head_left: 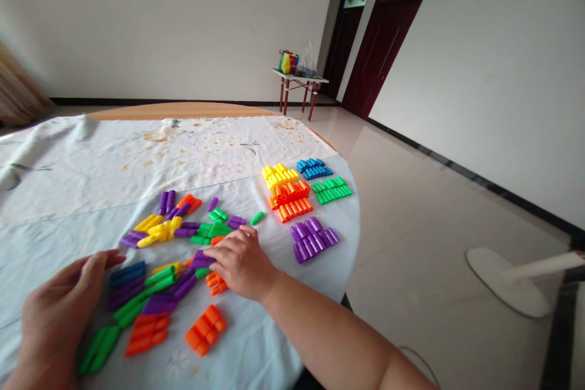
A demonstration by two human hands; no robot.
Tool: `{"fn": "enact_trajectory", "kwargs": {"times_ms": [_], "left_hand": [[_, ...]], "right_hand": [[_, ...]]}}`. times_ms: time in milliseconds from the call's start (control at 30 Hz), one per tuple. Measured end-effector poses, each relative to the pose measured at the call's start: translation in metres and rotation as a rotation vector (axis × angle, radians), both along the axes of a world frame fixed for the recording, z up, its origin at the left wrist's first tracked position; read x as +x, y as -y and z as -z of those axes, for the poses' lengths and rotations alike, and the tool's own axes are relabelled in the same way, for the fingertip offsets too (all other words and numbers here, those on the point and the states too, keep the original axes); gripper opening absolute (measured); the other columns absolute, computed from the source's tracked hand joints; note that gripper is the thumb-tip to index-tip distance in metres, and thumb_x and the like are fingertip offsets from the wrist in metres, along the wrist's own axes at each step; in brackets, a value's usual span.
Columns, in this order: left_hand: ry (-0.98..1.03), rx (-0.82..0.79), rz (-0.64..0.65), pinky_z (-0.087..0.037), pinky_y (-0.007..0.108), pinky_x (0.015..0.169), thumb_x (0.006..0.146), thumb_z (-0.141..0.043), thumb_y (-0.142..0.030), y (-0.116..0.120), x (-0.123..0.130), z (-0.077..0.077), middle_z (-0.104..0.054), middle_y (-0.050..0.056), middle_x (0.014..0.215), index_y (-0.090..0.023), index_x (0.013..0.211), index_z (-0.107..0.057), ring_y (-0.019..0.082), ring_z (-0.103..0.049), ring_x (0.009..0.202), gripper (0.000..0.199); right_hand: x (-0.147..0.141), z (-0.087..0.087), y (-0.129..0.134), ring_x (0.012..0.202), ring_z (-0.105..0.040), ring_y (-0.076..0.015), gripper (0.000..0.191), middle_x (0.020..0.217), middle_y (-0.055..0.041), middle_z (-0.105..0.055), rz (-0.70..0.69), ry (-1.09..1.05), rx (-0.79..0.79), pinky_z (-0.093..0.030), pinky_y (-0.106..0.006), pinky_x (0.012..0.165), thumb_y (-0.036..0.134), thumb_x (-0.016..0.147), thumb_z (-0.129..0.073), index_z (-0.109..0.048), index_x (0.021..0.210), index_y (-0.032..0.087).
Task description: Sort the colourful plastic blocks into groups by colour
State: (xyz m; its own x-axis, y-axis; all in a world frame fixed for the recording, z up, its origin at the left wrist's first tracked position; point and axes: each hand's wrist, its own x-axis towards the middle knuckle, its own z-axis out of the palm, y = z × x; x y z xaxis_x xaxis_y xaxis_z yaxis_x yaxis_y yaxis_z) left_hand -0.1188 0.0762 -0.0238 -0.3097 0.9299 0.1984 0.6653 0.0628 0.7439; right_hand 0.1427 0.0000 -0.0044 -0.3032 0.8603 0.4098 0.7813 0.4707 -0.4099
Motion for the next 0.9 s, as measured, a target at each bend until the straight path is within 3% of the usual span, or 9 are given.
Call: {"fn": "enact_trajectory", "kwargs": {"times_ms": [167,367,567,733,800,900], "left_hand": [[0.056,-0.008,-0.081,-0.048,0.033,0.086,0.071,-0.047,-0.05,0.014,0.013,-0.018,-0.072,0.001,0.093,-0.022,0.089,-0.07,0.021,-0.063,0.089,0.04],[-0.044,0.007,-0.026,-0.049,0.036,0.079,0.075,-0.041,-0.055,0.017,0.012,-0.027,-0.071,0.001,0.096,-0.025,0.092,-0.068,0.026,-0.062,0.096,0.043],[-0.086,0.061,-0.002,-0.047,0.039,0.086,0.075,-0.042,-0.056,0.029,0.017,-0.03,-0.07,0.0,0.089,-0.027,0.09,-0.067,0.025,-0.062,0.095,0.041],[-0.056,0.0,-0.06,-0.048,0.033,0.062,0.073,-0.044,-0.062,0.043,0.014,-0.021,-0.069,-0.003,0.08,-0.034,0.089,-0.067,0.023,-0.063,0.083,0.039],[-0.036,-0.02,-0.081,-0.045,0.031,0.055,0.073,-0.044,-0.061,0.044,0.015,-0.017,-0.068,-0.004,0.077,-0.034,0.09,-0.067,0.022,-0.062,0.075,0.039],[0.025,-0.02,-0.105,-0.047,0.03,0.065,0.074,-0.047,-0.05,0.041,0.018,-0.014,-0.069,-0.003,0.083,-0.029,0.09,-0.068,0.02,-0.061,0.08,0.034]], "right_hand": [[0.016,-0.009,0.033,0.105,-0.054,-0.0145,0.027,0.113,-0.002,-0.064,-0.167,-0.133,-0.044,-0.036,-0.029,0.094,0.025,0.092,-0.049,-0.057,0.118,0.021],[0.033,0.01,0.069,0.102,-0.057,-0.0128,0.026,0.111,-0.0035,-0.065,-0.265,-0.197,-0.149,-0.038,-0.026,0.094,0.017,0.092,-0.047,-0.06,0.114,0.018],[0.037,0.015,0.067,0.106,-0.055,-0.0142,0.028,0.111,-0.0072,-0.064,-0.237,-0.316,-0.132,-0.038,-0.028,0.097,0.016,0.086,-0.05,-0.06,0.113,0.017],[0.035,0.021,0.066,0.101,-0.055,-0.0173,0.043,0.107,-0.0064,-0.062,-0.23,-0.276,-0.121,-0.04,-0.03,0.096,0.04,0.078,-0.066,-0.059,0.115,0.019],[0.034,0.024,0.066,0.1,-0.054,-0.0176,0.043,0.105,-0.0061,-0.062,-0.221,-0.231,-0.12,-0.039,-0.03,0.096,0.038,0.078,-0.067,-0.058,0.116,0.019],[0.034,0.024,0.066,0.099,-0.053,-0.0166,0.036,0.102,-0.0055,-0.061,-0.216,-0.207,-0.13,-0.039,-0.03,0.095,0.026,0.081,-0.063,-0.058,0.116,0.019]]}}
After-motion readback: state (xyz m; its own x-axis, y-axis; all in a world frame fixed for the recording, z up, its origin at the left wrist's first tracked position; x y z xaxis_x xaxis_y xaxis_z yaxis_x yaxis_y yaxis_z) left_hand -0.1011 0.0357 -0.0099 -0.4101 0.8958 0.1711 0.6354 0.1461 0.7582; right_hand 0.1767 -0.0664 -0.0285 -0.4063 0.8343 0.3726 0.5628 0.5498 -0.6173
